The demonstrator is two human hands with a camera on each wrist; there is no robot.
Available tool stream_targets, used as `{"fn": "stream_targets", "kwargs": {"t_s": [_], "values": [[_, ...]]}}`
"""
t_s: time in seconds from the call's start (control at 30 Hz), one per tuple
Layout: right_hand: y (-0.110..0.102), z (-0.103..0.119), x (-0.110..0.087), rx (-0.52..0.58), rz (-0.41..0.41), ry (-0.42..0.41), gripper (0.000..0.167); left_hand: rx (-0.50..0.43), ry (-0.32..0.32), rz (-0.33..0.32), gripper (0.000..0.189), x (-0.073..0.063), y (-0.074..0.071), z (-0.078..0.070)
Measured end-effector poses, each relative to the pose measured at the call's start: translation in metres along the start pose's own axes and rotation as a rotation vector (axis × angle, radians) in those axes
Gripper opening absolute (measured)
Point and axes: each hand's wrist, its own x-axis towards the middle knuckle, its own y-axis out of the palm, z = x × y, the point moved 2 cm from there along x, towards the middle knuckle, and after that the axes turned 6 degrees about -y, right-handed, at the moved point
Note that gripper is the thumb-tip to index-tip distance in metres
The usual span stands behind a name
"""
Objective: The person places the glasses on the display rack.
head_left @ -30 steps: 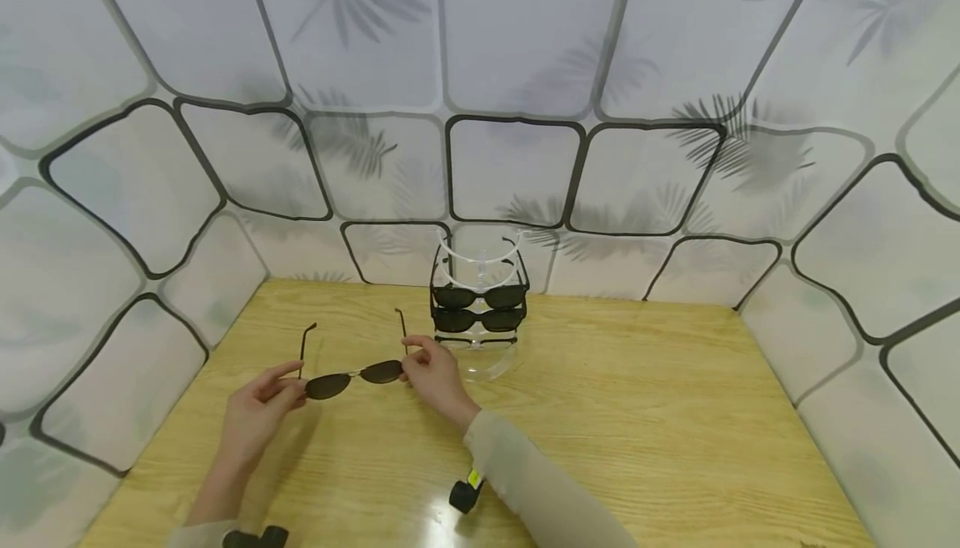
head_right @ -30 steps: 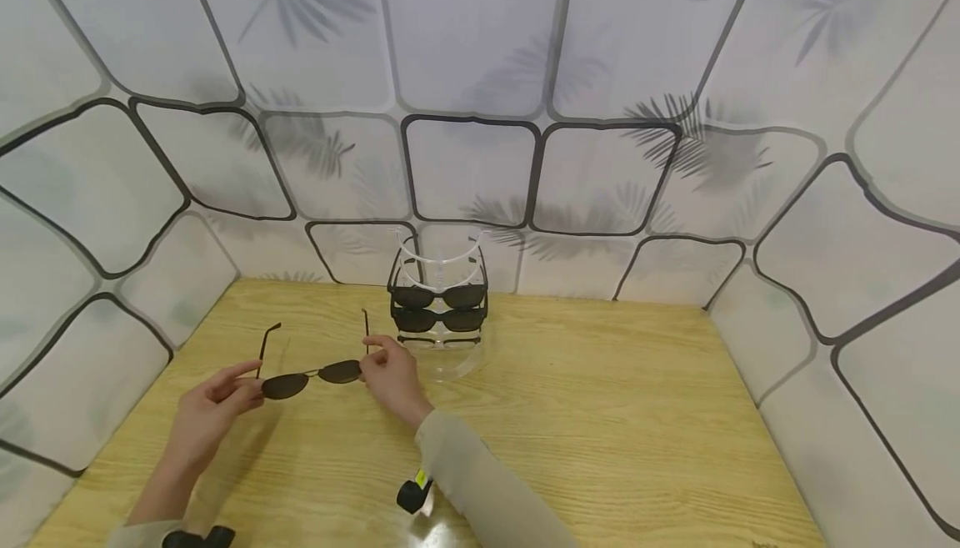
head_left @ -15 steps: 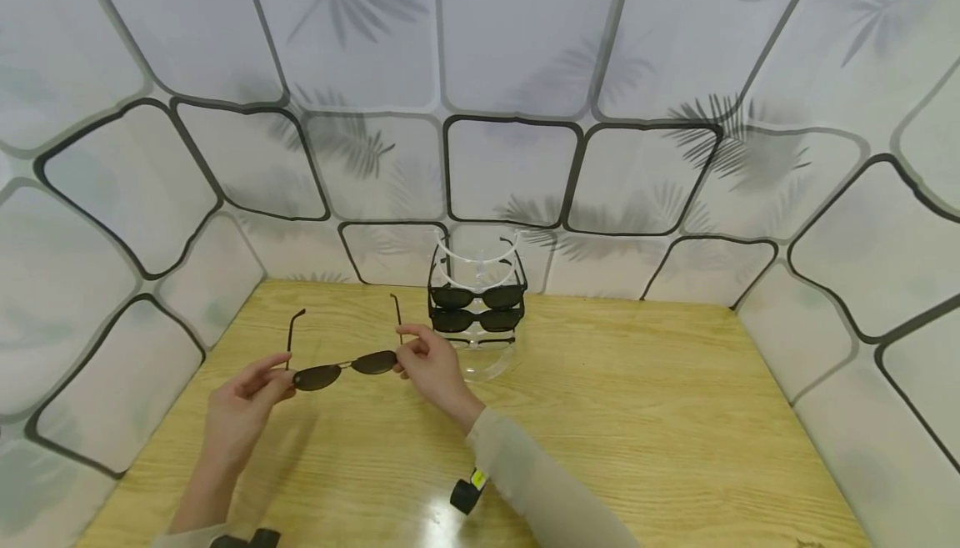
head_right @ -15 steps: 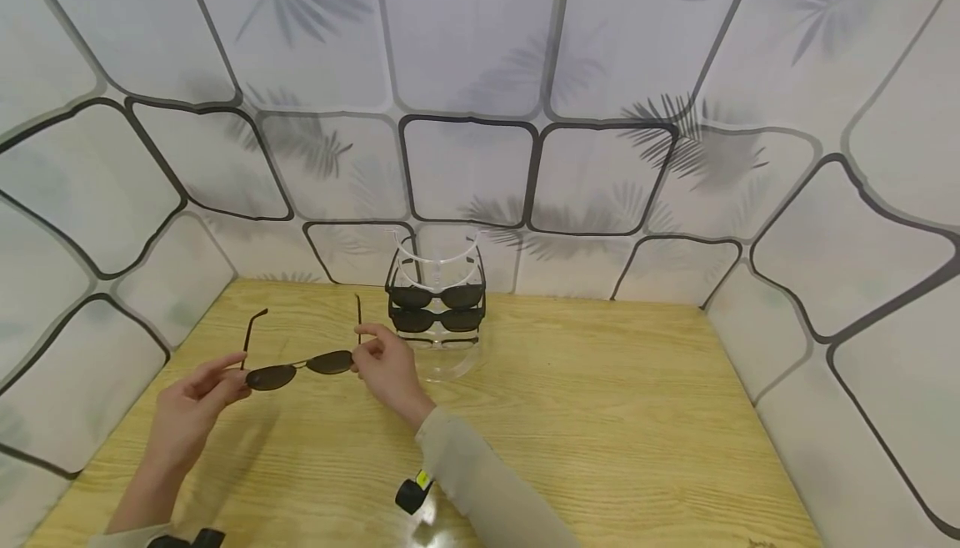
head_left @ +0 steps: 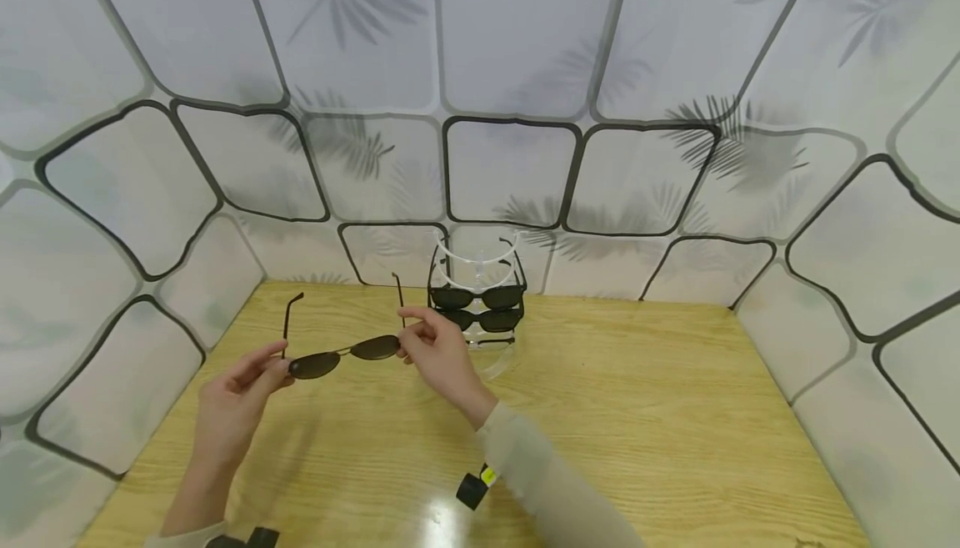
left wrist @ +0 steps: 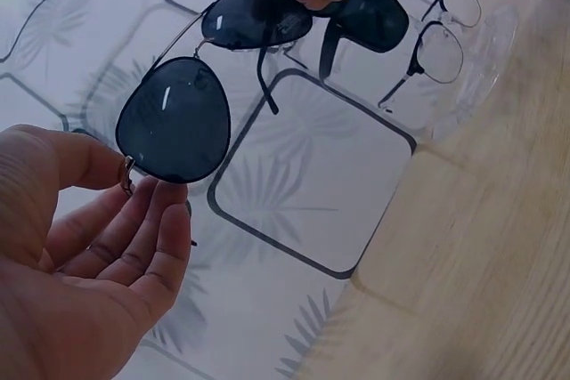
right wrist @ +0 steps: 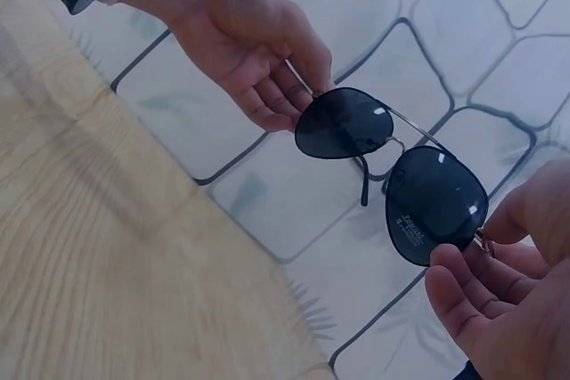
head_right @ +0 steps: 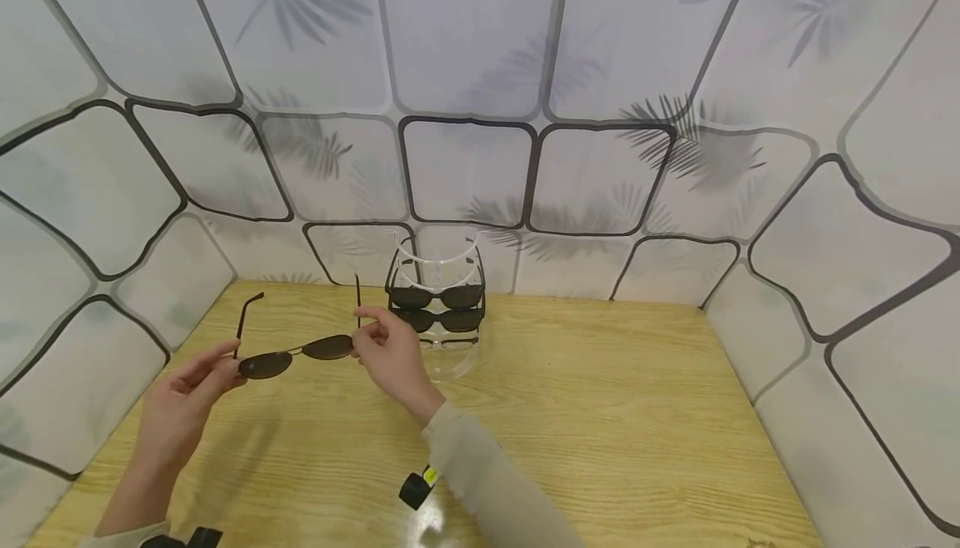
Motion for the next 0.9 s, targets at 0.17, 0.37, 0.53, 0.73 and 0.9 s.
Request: {"fn": "stream_targets", "kwargs": {"t_s": [0.17, 0.37, 0.53, 0.73, 0.9], "values": [[-0.008, 0.015, 0.0, 0.001, 0.014, -0.025, 0.034, -0.069, 0.049, -0.004, 0.026, 0.0, 0.007, -0.013], [-0.016, 0.03, 0.0, -0.004, 0.019, -0.047, 0.035, -0.077, 0.079, 0.001, 0.026, 0.002, 0.013, -0.025], [-0.022, 0.039, 0.001, -0.025, 0.017, -0.063, 0.035, -0.072, 0.07, -0.004, 0.027, 0.003, 0.016, -0.029], [-0.029, 0.048, 0.002, -0.045, -0.003, -0.074, 0.037, -0.019, 0.065, -0.005, 0.028, 0.004, 0.024, -0.04], [-0.037, 0.053, 0.002, -0.032, -0.016, -0.109, 0.036, -0.005, 0.098, 0.014, 0.028, 0.007, 0.032, -0.047]]}}
